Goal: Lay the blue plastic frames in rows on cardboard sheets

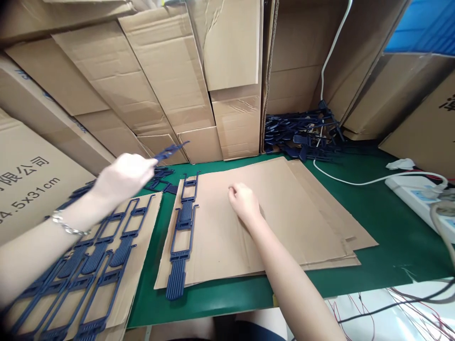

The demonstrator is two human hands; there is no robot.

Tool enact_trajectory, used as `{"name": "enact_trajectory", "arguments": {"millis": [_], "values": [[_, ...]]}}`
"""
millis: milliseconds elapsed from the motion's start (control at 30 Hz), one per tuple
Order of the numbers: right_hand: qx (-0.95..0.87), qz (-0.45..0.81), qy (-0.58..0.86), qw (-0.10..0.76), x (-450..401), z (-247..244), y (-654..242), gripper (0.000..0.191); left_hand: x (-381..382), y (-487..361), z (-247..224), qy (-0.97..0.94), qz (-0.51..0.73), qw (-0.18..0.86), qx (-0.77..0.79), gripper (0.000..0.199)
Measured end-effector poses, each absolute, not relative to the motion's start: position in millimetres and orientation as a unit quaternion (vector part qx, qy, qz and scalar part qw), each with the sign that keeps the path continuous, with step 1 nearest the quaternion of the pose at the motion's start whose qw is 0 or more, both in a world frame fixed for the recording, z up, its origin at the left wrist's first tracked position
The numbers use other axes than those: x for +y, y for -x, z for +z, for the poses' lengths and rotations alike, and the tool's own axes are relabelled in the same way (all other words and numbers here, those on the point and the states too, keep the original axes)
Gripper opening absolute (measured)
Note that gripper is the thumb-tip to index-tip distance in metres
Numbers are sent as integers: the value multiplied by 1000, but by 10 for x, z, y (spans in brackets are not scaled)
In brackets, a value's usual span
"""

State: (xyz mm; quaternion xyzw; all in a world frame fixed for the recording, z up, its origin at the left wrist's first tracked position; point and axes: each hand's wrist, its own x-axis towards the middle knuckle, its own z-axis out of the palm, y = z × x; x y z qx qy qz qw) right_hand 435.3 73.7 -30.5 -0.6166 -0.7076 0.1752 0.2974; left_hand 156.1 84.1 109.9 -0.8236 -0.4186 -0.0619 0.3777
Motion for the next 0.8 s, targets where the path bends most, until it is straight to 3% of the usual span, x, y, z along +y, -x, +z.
{"name": "enact_trajectory", "arguments": {"millis": [133, 300, 567, 667, 800], "values": [[-644, 151, 641, 389, 762, -226, -4443, 42, 613, -2373, 635, 885, -10, 371, -280, 28], [-633, 164, 613, 444, 758, -188, -4466, 36, 399, -2991, 84, 932, 4, 278, -232, 30], [-668, 163, 628, 364, 806, -221, -4470, 27, 67, -3231, -63, 941, 109, 140, -289, 20], [-667, 168, 654, 316, 810, -214, -4497, 24, -83, -3196, -6, 953, 77, 162, -246, 16], [-678, 167, 676, 236, 756, -240, -4451, 21, -368, -3100, 301, 978, -57, 129, -152, 5]]}}
